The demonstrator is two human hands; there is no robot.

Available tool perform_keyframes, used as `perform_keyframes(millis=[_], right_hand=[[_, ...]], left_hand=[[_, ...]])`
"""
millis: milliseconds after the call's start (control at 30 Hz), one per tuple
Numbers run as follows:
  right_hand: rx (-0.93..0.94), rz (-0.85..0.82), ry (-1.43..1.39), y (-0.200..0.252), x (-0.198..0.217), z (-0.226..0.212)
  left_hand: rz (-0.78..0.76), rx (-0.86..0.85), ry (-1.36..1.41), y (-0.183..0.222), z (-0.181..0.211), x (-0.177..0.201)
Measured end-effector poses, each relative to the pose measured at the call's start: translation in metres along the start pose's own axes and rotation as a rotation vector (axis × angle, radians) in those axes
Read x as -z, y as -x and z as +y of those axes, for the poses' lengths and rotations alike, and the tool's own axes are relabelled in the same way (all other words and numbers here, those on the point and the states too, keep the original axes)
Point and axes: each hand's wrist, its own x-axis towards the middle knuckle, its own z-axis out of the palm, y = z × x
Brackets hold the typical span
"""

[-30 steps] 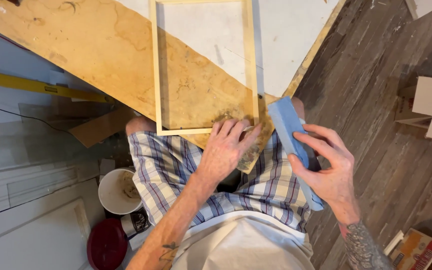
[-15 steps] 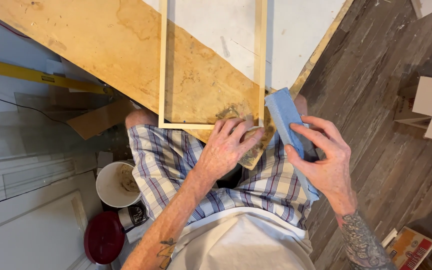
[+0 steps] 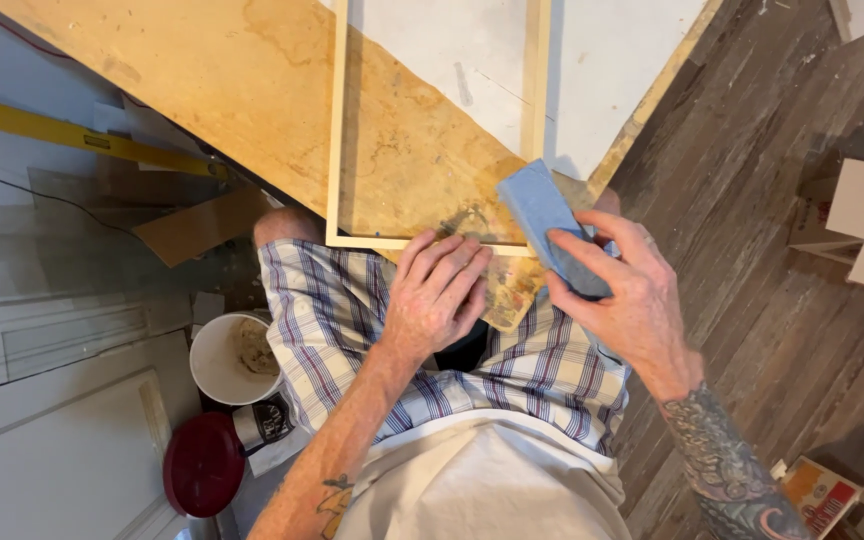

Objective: Sanding the edges and surfaces of a small wooden frame using a manual sanding block on a workbench.

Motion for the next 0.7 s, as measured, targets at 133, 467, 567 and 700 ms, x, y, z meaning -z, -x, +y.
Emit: perform_keyframes(millis=[133, 467, 567, 700], right_hand=[[0.032, -0.028, -0.008, 0.015, -0.024, 0.009], [0.082, -0.029, 0.000, 0.007, -0.016, 0.010], [0.093, -0.104, -0.002, 0.009, -0.001, 0.009], [0.079, -0.070, 0.026, 0.008, -0.017, 0.023]], left_hand=[[0.042, -0.002, 0.023, 0.001, 0.000, -0.002], [0.056, -0.005, 0.037, 0.007, -0.002, -0.006], [0.051, 0.004, 0.053, 0.007, -0.004, -0.007], [0.082, 0.007, 0.074, 0.007, -0.001, -0.006]])
